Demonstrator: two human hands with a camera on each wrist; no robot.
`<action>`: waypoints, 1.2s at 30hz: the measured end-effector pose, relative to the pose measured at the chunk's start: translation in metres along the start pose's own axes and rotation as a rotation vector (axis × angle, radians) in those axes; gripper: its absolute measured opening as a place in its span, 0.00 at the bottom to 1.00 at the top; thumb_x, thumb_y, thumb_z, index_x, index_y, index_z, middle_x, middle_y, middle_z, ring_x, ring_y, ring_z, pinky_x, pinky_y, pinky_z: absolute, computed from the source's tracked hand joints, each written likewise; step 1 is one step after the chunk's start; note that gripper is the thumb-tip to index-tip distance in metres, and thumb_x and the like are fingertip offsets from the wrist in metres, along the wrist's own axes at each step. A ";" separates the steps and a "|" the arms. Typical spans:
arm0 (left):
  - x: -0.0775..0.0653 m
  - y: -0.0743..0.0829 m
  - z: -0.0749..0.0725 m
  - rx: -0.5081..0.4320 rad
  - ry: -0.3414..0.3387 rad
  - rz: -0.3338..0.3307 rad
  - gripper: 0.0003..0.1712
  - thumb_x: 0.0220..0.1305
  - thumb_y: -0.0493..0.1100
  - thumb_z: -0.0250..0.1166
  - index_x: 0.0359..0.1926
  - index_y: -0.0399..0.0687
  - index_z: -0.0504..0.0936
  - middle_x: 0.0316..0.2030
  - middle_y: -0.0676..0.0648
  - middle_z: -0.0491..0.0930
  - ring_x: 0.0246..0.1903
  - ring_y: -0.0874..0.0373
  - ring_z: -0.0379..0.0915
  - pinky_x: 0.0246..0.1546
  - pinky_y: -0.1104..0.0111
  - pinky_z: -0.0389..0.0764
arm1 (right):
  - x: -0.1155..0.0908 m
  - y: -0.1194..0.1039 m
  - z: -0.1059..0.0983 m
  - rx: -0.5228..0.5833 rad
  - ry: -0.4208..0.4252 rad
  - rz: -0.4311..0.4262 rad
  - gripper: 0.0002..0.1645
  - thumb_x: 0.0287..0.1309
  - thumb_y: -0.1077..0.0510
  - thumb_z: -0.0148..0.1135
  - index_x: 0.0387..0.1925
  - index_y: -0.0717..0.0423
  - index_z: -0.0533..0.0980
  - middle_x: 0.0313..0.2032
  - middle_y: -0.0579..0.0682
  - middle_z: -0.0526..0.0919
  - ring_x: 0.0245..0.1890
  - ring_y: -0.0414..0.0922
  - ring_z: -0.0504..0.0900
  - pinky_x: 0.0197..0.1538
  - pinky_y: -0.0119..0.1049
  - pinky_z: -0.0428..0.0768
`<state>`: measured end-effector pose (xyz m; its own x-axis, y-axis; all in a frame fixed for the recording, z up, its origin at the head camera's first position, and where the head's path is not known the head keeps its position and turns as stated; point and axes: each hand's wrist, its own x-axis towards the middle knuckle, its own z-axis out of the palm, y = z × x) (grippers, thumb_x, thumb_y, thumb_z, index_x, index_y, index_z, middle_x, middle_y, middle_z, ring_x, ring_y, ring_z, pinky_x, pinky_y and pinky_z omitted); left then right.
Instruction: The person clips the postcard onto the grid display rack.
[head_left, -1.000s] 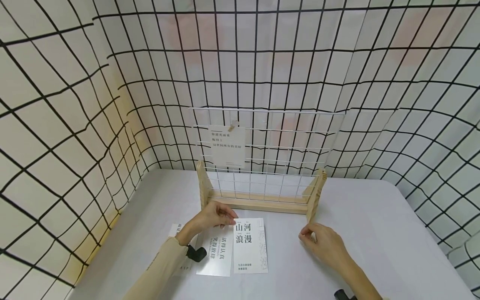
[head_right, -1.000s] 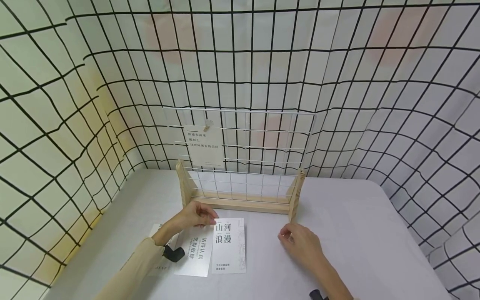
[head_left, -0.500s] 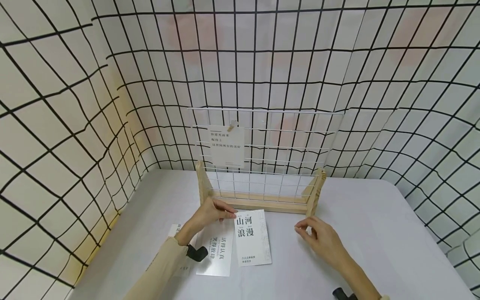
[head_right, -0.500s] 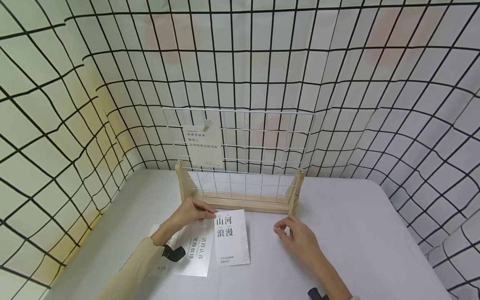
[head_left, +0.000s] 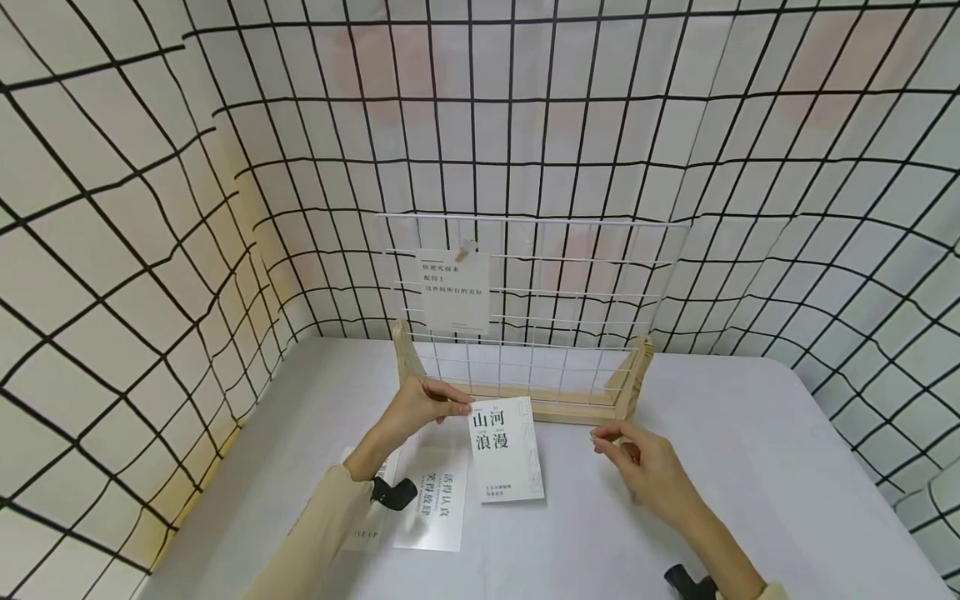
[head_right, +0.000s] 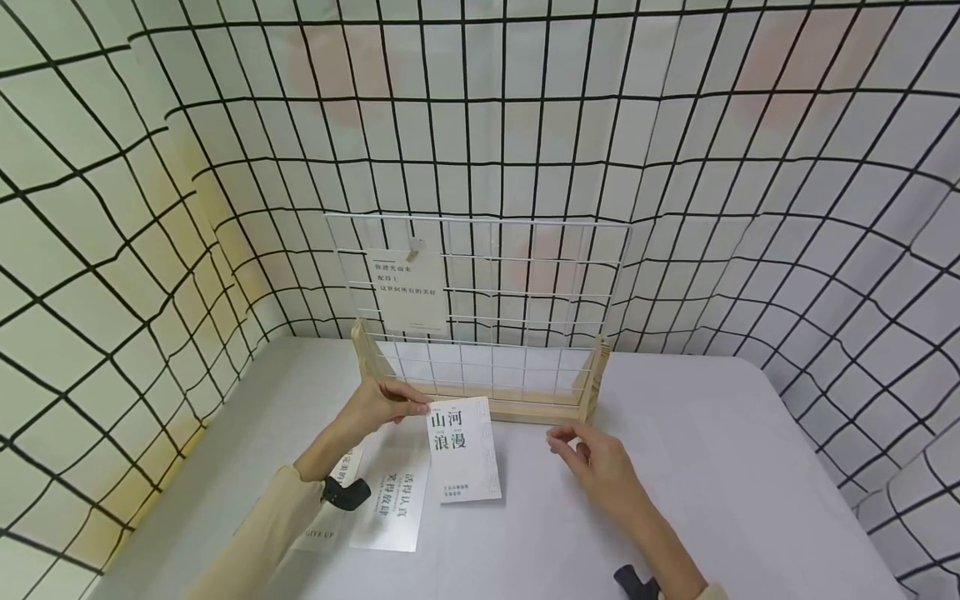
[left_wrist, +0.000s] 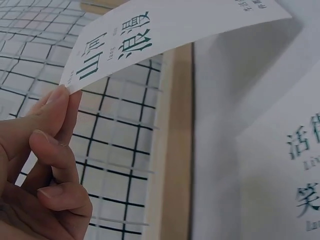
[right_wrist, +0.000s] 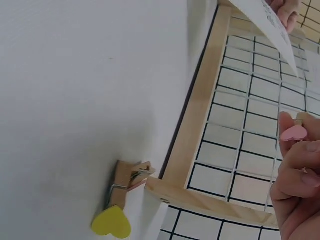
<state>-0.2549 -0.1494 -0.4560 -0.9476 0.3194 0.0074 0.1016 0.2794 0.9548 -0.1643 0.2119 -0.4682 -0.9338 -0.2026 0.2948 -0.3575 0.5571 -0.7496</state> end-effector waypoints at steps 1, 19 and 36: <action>0.000 0.004 -0.001 -0.002 0.005 0.001 0.10 0.57 0.38 0.78 0.41 0.41 0.92 0.41 0.45 0.92 0.24 0.60 0.69 0.26 0.72 0.72 | 0.001 -0.001 -0.001 0.014 0.006 -0.010 0.07 0.71 0.60 0.64 0.48 0.52 0.82 0.37 0.48 0.88 0.15 0.27 0.61 0.16 0.28 0.65; 0.011 0.079 -0.020 0.012 0.091 0.205 0.09 0.58 0.38 0.78 0.41 0.42 0.93 0.31 0.53 0.91 0.20 0.62 0.67 0.27 0.74 0.69 | 0.010 -0.008 -0.013 0.106 0.064 -0.056 0.10 0.71 0.64 0.62 0.51 0.58 0.82 0.42 0.55 0.88 0.22 0.30 0.72 0.20 0.29 0.70; 0.020 0.148 -0.015 0.067 0.145 0.295 0.06 0.60 0.39 0.77 0.39 0.47 0.93 0.34 0.47 0.92 0.20 0.62 0.65 0.21 0.75 0.65 | 0.007 -0.002 -0.015 0.061 0.020 -0.088 0.11 0.70 0.63 0.64 0.49 0.57 0.86 0.36 0.47 0.83 0.30 0.36 0.75 0.30 0.28 0.77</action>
<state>-0.2637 -0.1153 -0.3105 -0.9071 0.2641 0.3278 0.3933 0.2543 0.8835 -0.1702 0.2218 -0.4556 -0.8987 -0.2317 0.3724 -0.4385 0.4873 -0.7551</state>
